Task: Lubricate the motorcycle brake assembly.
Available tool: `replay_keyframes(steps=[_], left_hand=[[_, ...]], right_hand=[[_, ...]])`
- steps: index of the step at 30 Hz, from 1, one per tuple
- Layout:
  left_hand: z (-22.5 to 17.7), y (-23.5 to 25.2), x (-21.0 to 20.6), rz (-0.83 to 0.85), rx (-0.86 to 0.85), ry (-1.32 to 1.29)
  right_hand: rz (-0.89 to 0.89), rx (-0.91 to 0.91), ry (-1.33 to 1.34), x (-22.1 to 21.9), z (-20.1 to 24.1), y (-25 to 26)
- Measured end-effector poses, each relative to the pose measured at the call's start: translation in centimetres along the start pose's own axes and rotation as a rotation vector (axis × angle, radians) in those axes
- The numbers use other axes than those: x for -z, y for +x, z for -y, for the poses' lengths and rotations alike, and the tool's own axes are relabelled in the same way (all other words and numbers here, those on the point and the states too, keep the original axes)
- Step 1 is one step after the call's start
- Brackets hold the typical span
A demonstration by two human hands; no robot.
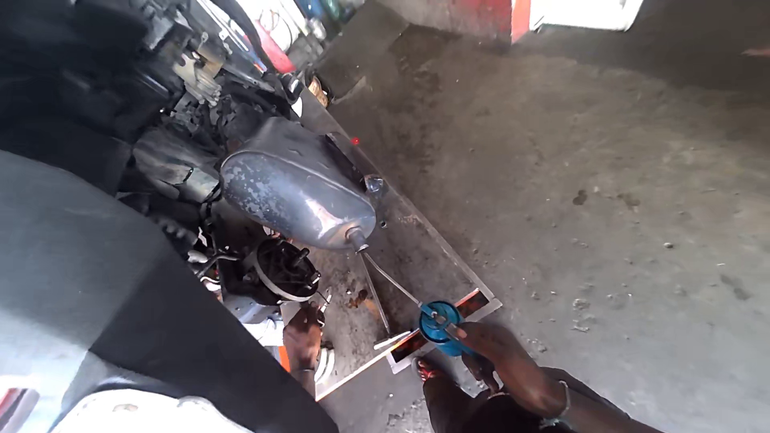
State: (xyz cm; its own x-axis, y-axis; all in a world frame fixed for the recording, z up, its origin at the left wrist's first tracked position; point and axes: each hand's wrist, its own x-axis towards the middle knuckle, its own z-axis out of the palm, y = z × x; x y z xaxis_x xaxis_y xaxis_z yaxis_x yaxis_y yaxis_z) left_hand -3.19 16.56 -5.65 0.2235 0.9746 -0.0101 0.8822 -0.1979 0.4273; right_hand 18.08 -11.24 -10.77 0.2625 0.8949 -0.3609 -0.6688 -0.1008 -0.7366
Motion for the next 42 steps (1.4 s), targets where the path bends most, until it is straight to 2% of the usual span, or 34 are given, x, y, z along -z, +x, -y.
replay_keyframes(steps=[7, 11, 14, 17, 24, 32, 37, 42], left_hand=[[0.3, -0.1, 0.0, -0.017, -0.040, 0.066], [2.3, -0.5, 0.7, 0.030, -0.107, 0.123], [2.3, -0.1, -0.1, -0.001, -0.138, 0.116], [1.8, -0.3, -0.5, -0.037, -0.110, 0.063], [-0.1, -0.2, -1.0, -0.073, 0.010, -0.010], [1.8, -0.5, 0.1, -0.029, -0.142, 0.145], [1.8, -0.1, -1.6, -0.097, -0.080, -0.008], [0.2, -0.2, -1.6, -0.097, 0.010, -0.071]], right_hand=[[-0.052, 0.018, 0.008, 0.0, 0.1, 0.3], [-0.026, -0.026, -0.004, -1.4, 0.4, 0.5], [-0.002, -0.007, 0.016, -1.5, 0.4, 0.3], [0.018, 0.001, 0.006, -0.6, 0.1, 0.4], [-0.058, -0.002, -0.026, 0.8, 0.2, 0.6], [0.000, -0.059, -0.015, -2.0, 0.5, 1.6], [0.038, -0.023, -0.004, -1.3, 0.6, 1.5], [-0.023, -0.054, -0.036, -0.3, 0.6, 1.5]])
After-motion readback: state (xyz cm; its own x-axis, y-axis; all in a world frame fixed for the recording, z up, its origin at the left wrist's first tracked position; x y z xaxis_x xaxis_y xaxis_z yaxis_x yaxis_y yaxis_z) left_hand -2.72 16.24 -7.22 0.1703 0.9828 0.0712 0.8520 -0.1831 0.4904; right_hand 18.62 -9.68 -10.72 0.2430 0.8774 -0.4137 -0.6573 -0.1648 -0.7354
